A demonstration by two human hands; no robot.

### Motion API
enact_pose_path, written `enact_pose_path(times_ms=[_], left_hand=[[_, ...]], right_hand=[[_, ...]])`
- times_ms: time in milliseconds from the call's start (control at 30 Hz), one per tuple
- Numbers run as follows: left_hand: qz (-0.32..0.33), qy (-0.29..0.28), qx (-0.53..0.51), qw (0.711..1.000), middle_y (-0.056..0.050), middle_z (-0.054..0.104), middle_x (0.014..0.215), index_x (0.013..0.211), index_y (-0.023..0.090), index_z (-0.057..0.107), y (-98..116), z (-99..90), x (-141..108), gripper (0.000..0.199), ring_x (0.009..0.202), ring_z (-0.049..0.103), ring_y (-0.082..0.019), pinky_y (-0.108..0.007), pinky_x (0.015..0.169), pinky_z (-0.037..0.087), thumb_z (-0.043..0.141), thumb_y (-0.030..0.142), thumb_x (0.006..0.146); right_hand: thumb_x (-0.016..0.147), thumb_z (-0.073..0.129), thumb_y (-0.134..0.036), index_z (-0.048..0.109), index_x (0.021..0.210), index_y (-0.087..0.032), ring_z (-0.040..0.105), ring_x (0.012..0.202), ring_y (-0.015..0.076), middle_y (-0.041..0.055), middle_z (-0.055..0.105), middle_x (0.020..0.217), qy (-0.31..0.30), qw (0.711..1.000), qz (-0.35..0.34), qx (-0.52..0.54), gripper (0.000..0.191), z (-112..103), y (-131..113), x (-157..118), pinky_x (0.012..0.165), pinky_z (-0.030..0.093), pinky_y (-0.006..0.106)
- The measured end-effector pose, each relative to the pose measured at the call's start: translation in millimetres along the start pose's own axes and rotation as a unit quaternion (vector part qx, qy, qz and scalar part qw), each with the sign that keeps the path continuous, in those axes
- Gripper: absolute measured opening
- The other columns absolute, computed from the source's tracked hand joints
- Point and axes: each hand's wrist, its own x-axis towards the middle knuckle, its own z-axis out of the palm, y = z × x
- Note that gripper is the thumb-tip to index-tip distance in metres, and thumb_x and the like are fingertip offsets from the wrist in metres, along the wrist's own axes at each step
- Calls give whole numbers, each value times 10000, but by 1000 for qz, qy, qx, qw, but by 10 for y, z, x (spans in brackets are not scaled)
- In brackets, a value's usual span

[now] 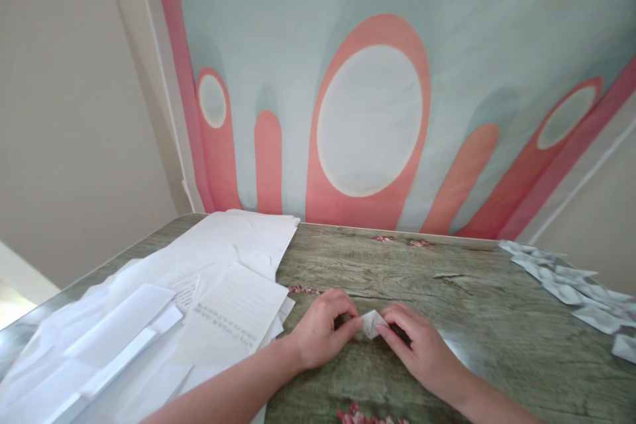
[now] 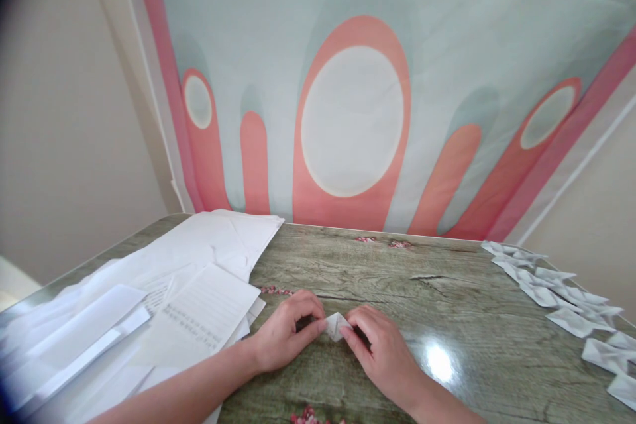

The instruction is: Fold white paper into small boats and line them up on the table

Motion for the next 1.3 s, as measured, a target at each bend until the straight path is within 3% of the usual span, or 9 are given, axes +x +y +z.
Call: enact_pose_path(times_ms=[200, 533, 767, 1067, 1167, 1300], left_hand=[[-24, -3, -11, 1000, -16, 576, 794, 812, 160, 574, 42, 20, -13, 109, 781, 511, -144, -248, 737, 394, 507, 236, 852], [-115, 1, -157, 981, 3, 531, 691, 755, 134, 570, 35, 111, -20, 240, 655, 467, -128, -227, 600, 355, 522, 355, 834], [-157, 24, -314, 936, 15, 509, 637, 701, 126, 536, 17, 138, 6, 290, 599, 423, -107, -224, 573, 332, 634, 396, 745], [-161, 42, -398, 902, 23, 517, 627, 608, 137, 541, 12, 127, 20, 298, 605, 445, -109, -231, 609, 337, 725, 368, 651], [-163, 46, -400, 901, 25, 510, 621, 586, 135, 538, 13, 125, 26, 298, 604, 440, -105, -229, 609, 334, 733, 354, 642], [-159, 36, -356, 920, 18, 514, 627, 657, 128, 551, 7, 141, 16, 288, 601, 431, -103, -226, 593, 335, 659, 386, 730]], right_hand=[[913, 433, -356, 542, 736, -198, 512, 654, 129, -26, 550, 687, -20, 991, 82, 100, 261, 12, -98, 8, 625, 394, 227], [896, 447, -397, 523, 709, -189, 474, 627, 126, -27, 516, 654, -10, 985, 111, 128, 290, 22, -154, -9, 603, 361, 224], [890, 453, -398, 498, 695, -188, 460, 622, 126, -28, 494, 647, -7, 985, 114, 126, 290, 60, -131, -23, 596, 360, 226], [886, 466, -384, 483, 687, -185, 448, 622, 118, -35, 486, 644, -17, 984, 109, 142, 282, 72, -123, -47, 605, 360, 222], [888, 460, -395, 472, 681, -185, 438, 618, 116, -38, 471, 636, -23, 983, 112, 141, 295, 71, -128, -46, 599, 351, 221], [888, 452, -408, 463, 673, -185, 426, 610, 115, -40, 456, 627, -15, 981, 120, 150, 310, 61, -130, -26, 589, 340, 221]])
